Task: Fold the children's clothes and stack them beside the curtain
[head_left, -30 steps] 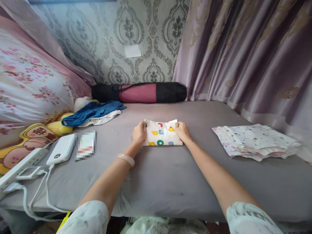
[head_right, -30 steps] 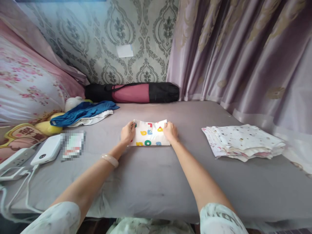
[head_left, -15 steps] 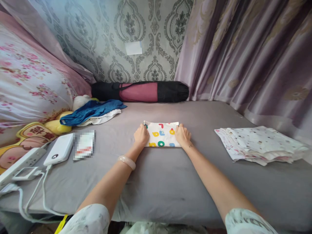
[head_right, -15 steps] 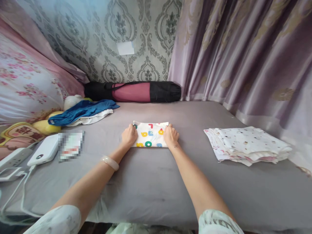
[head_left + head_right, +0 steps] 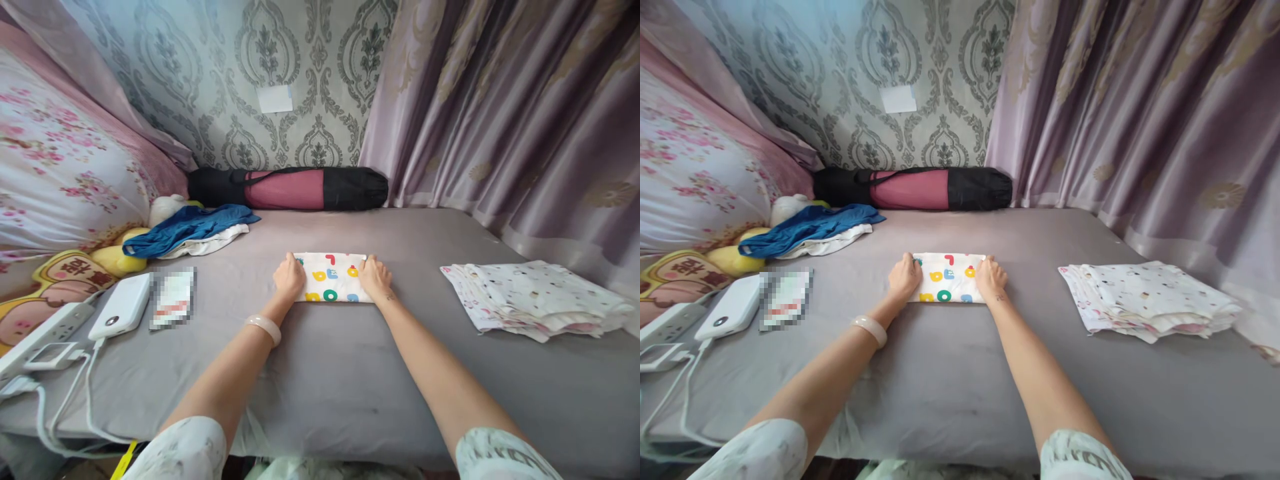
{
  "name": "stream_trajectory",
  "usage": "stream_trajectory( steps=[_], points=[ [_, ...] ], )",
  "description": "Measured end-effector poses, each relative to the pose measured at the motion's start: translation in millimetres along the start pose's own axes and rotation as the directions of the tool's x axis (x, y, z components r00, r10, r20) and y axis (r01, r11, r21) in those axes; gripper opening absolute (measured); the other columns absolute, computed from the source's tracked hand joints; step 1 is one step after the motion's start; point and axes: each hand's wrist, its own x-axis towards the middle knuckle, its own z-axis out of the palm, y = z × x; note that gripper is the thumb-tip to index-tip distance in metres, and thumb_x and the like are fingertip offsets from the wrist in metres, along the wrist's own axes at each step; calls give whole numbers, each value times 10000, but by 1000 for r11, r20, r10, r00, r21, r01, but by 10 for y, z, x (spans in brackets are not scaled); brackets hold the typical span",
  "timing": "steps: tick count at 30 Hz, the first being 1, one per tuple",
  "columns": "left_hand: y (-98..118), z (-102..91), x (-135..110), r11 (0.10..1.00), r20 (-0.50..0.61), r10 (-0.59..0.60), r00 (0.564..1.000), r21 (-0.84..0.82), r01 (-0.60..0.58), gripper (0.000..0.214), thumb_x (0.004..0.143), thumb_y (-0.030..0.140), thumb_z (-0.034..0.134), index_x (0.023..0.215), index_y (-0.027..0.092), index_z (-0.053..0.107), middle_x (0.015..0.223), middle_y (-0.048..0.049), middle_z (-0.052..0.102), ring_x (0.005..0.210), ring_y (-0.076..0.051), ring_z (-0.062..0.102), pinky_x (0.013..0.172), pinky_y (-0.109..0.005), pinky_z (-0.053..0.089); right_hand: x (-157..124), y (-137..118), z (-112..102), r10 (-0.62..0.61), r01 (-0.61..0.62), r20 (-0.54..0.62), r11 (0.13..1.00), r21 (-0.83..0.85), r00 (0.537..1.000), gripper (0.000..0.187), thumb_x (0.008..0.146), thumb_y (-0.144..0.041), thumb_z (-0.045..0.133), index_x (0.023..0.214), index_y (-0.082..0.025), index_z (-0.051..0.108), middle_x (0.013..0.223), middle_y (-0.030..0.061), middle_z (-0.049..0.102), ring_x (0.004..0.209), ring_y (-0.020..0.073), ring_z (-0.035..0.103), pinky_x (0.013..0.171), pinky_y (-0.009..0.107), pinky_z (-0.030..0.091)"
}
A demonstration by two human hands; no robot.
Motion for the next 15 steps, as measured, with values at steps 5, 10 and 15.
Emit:
stream_trajectory(
  steps=[5, 10, 15],
  points=[
    [-7, -171, -24, 1000, -75, 25, 997, 11, -25, 336, 933, 377, 380, 1129, 141, 517, 1155, -188, 597, 1045, -297, 607, 802, -367, 481, -15, -5, -172, 16, -18, 41, 999, 38, 999, 429, 975, -307, 259, 1159, -73, 569, 1099, 236, 643, 1026, 311, 628, 847, 405, 469],
    [188, -144, -130, 880, -50, 469, 882, 118, -461, 471, 944, 335, 365, 1351, 106, 430, 1462, -160, 399, 1369, -291, 330, 1090, -397, 308, -159, -226, -120, -456, 456, -113, 890, -21, 883, 458, 964, -232, 253, 1348, -116, 473, 1427, 163, 452, 1346, 267, 365, 1110, 459, 233],
    [323, 73, -180, 841, 78, 511, 856, 158, -517, 521, 958, 300, 297, 1427, 84, 369, 1516, -148, 322, 1425, -308, 212, 1146, -453, 203, -204, -375, 127, -648, 652, 88, 757, -26, 756, 570, 924, -250, 276, 1482, -135, 297, 1563, 55, 228, 1446, 239, 124, 1161, 509, 44]
  ],
)
